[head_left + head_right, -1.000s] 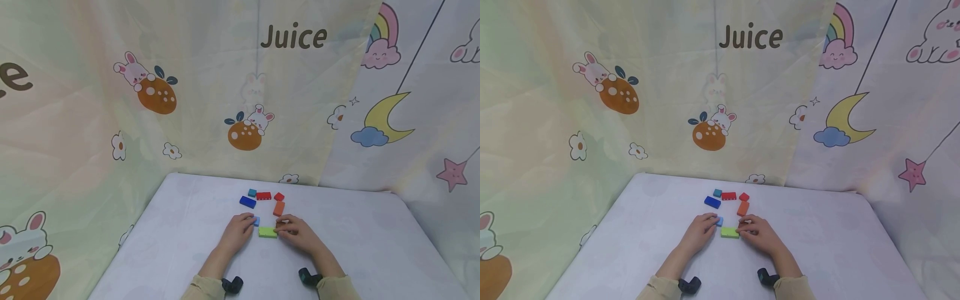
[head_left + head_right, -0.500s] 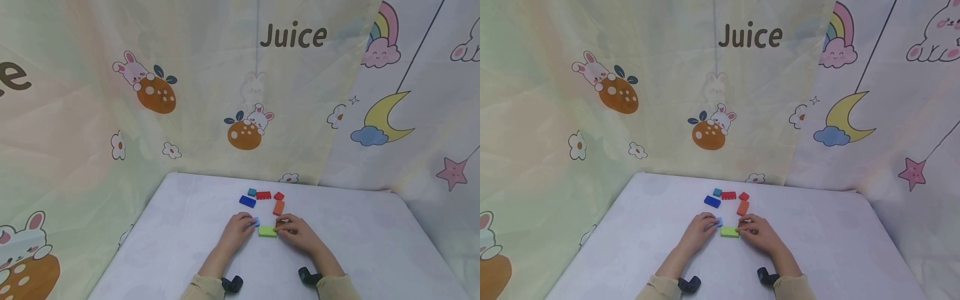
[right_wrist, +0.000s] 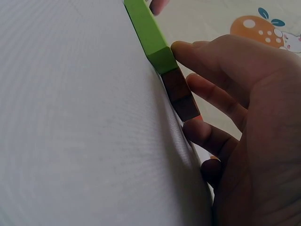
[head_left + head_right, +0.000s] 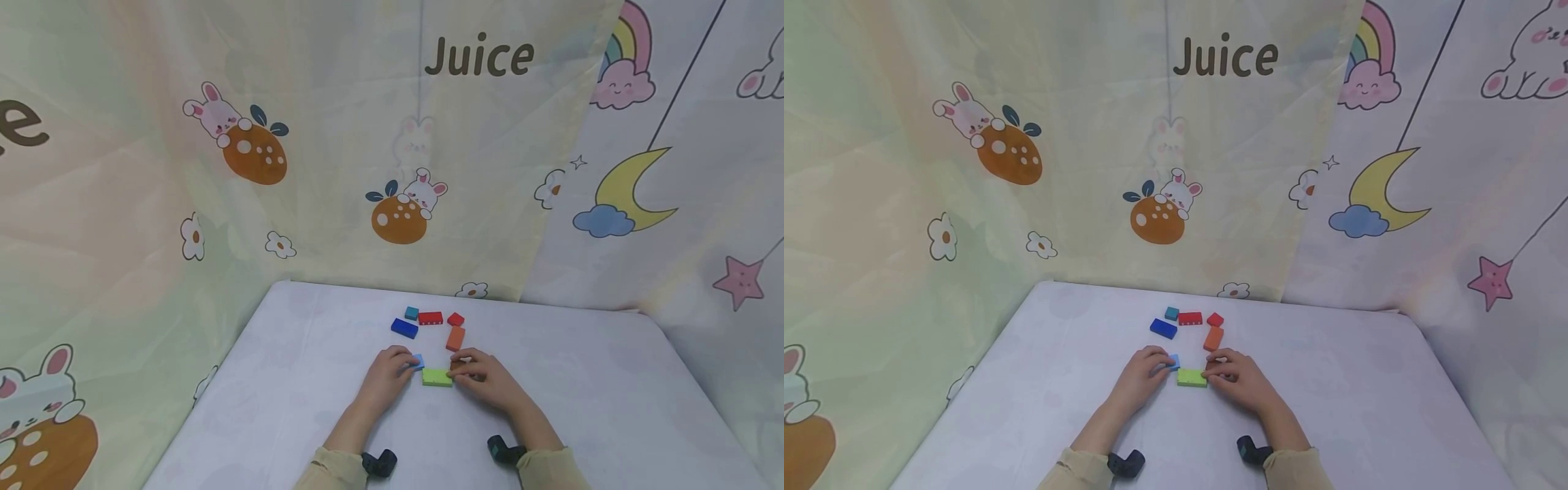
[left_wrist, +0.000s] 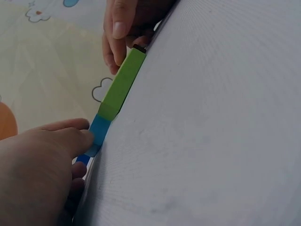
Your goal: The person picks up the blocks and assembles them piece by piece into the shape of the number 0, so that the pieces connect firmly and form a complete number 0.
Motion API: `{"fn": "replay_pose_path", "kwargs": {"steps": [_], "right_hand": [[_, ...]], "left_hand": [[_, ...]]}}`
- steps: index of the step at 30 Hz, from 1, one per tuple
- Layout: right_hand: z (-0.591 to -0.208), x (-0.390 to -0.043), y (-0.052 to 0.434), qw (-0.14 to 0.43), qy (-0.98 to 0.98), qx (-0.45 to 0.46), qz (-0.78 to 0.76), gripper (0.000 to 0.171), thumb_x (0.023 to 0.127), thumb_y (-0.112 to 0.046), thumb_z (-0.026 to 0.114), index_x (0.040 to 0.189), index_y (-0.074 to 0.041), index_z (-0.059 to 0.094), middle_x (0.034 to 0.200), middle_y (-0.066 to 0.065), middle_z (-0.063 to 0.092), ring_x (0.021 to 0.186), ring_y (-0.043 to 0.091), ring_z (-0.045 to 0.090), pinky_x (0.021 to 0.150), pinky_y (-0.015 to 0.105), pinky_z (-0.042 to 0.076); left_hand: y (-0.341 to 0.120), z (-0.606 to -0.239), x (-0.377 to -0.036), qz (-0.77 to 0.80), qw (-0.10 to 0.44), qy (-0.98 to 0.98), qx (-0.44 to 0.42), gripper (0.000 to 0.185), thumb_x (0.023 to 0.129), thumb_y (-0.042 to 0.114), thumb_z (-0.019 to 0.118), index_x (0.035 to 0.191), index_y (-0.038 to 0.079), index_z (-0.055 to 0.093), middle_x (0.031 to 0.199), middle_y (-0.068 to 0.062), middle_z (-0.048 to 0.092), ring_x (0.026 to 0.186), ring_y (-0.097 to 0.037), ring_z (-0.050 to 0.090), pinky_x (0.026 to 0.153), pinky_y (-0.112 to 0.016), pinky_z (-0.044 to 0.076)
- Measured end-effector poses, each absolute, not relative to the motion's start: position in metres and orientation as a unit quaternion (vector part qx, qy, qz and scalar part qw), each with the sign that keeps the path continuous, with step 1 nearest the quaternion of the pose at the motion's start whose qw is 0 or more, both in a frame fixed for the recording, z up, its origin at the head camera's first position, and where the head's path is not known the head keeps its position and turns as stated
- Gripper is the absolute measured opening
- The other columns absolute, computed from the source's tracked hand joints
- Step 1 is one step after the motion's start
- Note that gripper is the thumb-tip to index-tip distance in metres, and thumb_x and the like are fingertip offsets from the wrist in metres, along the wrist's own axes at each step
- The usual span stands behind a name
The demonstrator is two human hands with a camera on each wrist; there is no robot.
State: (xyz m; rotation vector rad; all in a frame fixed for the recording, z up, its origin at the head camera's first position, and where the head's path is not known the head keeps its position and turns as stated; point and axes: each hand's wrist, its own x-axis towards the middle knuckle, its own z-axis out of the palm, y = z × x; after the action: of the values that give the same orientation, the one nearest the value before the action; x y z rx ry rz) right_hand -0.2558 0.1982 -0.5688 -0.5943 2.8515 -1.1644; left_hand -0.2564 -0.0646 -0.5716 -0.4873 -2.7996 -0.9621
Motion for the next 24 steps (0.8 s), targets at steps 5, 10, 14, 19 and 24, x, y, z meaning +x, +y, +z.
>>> {"fn": "replay_pose_path", "kwargs": {"steps": [5, 10, 14, 19, 24], "right_hand": [[-0.569, -0.2551, 0.1978, 0.005, 0.909, -0.188, -0.372, 0.011, 0.089, -0.04, 0.07, 0.098, -0.046, 0.074, 0.127, -0.017, 0.059, 0.125, 0.017, 0.05, 0.101, 0.056, 0.045], [-0.5688, -0.2551, 0.1972, 0.009, 0.908, -0.184, -0.375, 0.011, 0.089, -0.038, 0.071, 0.096, -0.045, 0.074, 0.126, -0.018, 0.059, 0.125, 0.016, 0.05, 0.102, 0.055, 0.044], [-0.5683, -0.2555, 0.1971, 0.009, 0.909, -0.18, -0.377, 0.011, 0.089, -0.036, 0.071, 0.094, -0.045, 0.074, 0.126, -0.018, 0.058, 0.126, 0.015, 0.05, 0.104, 0.056, 0.043], [-0.5677, -0.2559, 0.197, 0.011, 0.91, -0.175, -0.375, 0.012, 0.088, -0.036, 0.072, 0.094, -0.046, 0.073, 0.126, -0.019, 0.058, 0.126, 0.016, 0.049, 0.105, 0.056, 0.042], [-0.5672, -0.2554, 0.1965, 0.015, 0.911, -0.171, -0.375, 0.011, 0.088, -0.036, 0.072, 0.093, -0.046, 0.074, 0.126, -0.018, 0.058, 0.126, 0.016, 0.049, 0.105, 0.057, 0.042]], "left_hand": [[-0.0653, -0.5715, -0.2558, -0.332, 0.064, -0.928, -0.155, 0.019, 0.092, 0.021, 0.07, 0.108, 0.032, 0.073, 0.121, 0.01, 0.062, 0.117, -0.012, 0.058, 0.101, -0.034, 0.052], [-0.0655, -0.572, -0.2561, -0.345, 0.059, -0.925, -0.148, 0.017, 0.092, 0.018, 0.069, 0.101, 0.032, 0.072, 0.119, 0.01, 0.061, 0.116, -0.012, 0.058, 0.102, -0.036, 0.052], [-0.0662, -0.5728, -0.2568, -0.349, 0.062, -0.922, -0.154, 0.017, 0.09, 0.015, 0.068, 0.092, 0.03, 0.072, 0.118, 0.009, 0.062, 0.116, -0.014, 0.059, 0.102, -0.037, 0.051], [-0.0673, -0.5736, -0.2575, -0.343, 0.061, -0.923, -0.166, 0.017, 0.088, 0.012, 0.067, 0.082, 0.029, 0.068, 0.121, 0.007, 0.062, 0.118, -0.017, 0.058, 0.103, -0.038, 0.05], [-0.068, -0.5718, -0.2581, -0.376, 0.048, -0.913, -0.149, 0.014, 0.089, 0.013, 0.064, 0.085, 0.027, 0.065, 0.125, 0.005, 0.058, 0.121, -0.017, 0.056, 0.105, -0.039, 0.048]]}}
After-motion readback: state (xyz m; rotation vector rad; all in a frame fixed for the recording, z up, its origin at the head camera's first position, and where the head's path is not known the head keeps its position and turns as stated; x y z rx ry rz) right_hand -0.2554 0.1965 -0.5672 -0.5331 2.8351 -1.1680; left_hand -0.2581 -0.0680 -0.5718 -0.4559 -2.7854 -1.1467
